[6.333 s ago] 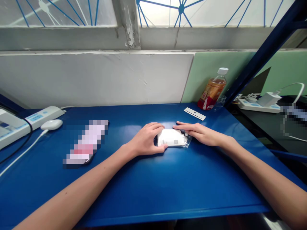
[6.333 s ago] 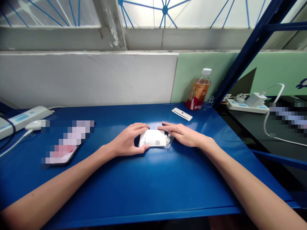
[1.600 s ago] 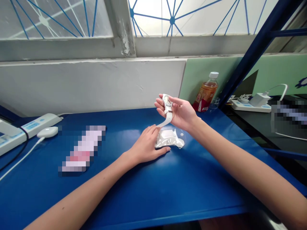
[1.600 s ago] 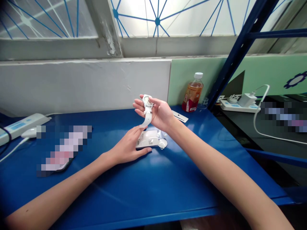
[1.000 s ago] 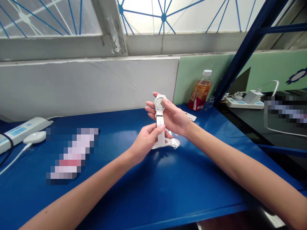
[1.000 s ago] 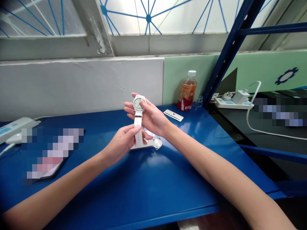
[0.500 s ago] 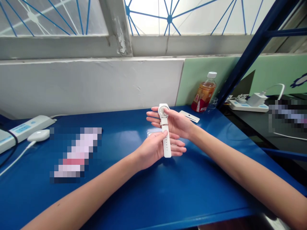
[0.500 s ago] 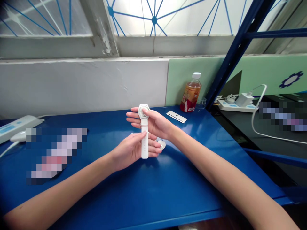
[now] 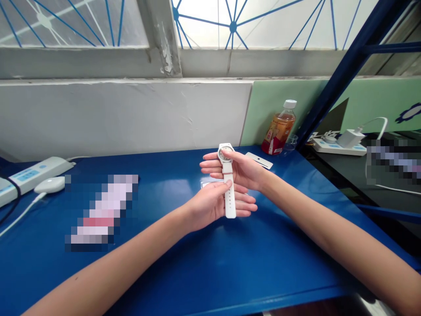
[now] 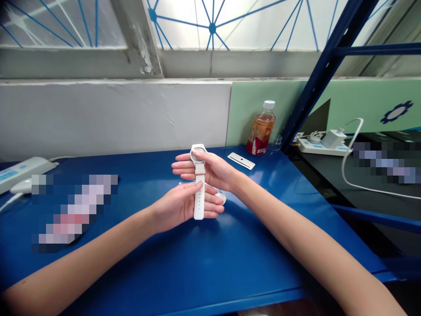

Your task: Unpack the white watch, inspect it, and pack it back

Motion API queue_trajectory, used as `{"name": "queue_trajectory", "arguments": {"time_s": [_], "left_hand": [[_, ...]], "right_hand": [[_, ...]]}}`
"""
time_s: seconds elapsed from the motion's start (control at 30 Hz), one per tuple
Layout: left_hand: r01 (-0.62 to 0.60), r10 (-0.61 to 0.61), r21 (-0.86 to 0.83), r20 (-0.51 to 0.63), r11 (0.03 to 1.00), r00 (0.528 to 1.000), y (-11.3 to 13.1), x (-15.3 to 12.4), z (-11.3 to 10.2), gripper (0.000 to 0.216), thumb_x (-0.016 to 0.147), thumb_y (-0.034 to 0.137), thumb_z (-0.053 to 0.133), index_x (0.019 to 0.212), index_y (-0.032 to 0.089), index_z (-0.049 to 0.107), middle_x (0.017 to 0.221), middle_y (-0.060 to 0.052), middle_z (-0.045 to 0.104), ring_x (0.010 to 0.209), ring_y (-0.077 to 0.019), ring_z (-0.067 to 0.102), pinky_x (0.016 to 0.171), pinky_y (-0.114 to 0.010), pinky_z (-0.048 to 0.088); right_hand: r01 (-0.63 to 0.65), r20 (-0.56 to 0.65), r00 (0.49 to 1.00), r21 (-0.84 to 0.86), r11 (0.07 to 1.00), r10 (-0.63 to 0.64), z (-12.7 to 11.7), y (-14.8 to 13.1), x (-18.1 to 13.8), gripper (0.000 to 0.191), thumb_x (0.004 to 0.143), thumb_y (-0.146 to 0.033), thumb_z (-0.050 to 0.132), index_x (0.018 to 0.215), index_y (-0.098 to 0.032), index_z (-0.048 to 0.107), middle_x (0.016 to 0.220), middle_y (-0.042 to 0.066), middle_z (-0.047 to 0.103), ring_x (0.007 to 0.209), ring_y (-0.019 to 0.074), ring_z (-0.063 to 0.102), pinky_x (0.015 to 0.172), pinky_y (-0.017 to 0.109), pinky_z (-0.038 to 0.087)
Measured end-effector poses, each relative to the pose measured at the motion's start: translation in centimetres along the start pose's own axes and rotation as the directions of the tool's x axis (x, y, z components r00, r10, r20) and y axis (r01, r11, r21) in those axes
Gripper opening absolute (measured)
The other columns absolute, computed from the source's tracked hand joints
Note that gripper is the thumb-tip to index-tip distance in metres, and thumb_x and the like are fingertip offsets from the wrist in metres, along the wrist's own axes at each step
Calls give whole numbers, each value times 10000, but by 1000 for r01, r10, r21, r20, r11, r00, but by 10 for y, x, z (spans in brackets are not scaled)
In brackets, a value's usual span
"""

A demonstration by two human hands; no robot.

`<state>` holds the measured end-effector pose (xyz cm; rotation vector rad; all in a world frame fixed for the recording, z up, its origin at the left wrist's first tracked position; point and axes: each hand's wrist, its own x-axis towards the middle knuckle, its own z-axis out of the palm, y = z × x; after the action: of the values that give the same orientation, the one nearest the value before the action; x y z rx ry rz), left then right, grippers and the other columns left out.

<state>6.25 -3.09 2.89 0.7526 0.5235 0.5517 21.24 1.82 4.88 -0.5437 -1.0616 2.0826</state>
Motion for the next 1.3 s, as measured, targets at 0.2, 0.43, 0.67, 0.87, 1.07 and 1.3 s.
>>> {"name": "queue_trajectory", "arguments": {"time_s": [0.2,0.43,0.67,0.87,1.07,1.3], "left_hand": [[-15,15,5,-42,1000,999,-1,0,2,363,1036,271,409,1003,21,669,1017,-233,724,901,-283,737,917,-462,520],[-21,22,19,-44,1000,999,1,-1,4,326,1023,303,463,1004,47,665,1037,-210,722,933,-272,727,942,-451,506],[-18,19,19,-66,1000,998,3,-1,4,342,1038,262,401,1028,33,654,1052,-229,718,967,-289,722,960,-468,493],[13,-9,30,-133,999,991,5,-2,6,358,1048,249,369,1049,14,639,1068,-246,714,955,-290,729,909,-437,529],[16,-9,53,-137,998,990,6,-3,7,337,1040,251,400,1052,21,646,1073,-242,715,954,-286,729,906,-431,535],[-13,16,29,-107,999,994,4,-2,5,345,1039,230,385,1039,18,656,1060,-245,718,957,-293,728,921,-443,525]], "right_hand": [[-31,33,999,29,999,30,-1,-2,1,601,1054,-425,188,1118,-66,666,1155,177,721,1057,215,701,976,332,524],[2,20,1000,-2,1000,-2,-4,-7,1,580,1059,-403,197,1110,-65,665,1131,169,731,1006,213,720,889,306,570],[13,28,1000,13,1000,-13,-1,-6,0,593,1049,-431,184,1137,-94,664,1210,165,701,1081,216,687,965,360,527],[33,103,994,20,999,-35,3,-7,-4,606,1039,-453,189,1159,-97,664,1349,151,622,1258,228,580,1080,372,431],[-22,61,998,-10,1000,23,0,-11,-3,645,1040,-471,149,1159,-83,650,1251,176,677,1128,234,666,1011,373,492],[-18,35,999,13,1000,17,-5,-9,0,633,1044,-456,160,1146,-64,647,1159,169,719,1059,243,696,952,357,528]]}}
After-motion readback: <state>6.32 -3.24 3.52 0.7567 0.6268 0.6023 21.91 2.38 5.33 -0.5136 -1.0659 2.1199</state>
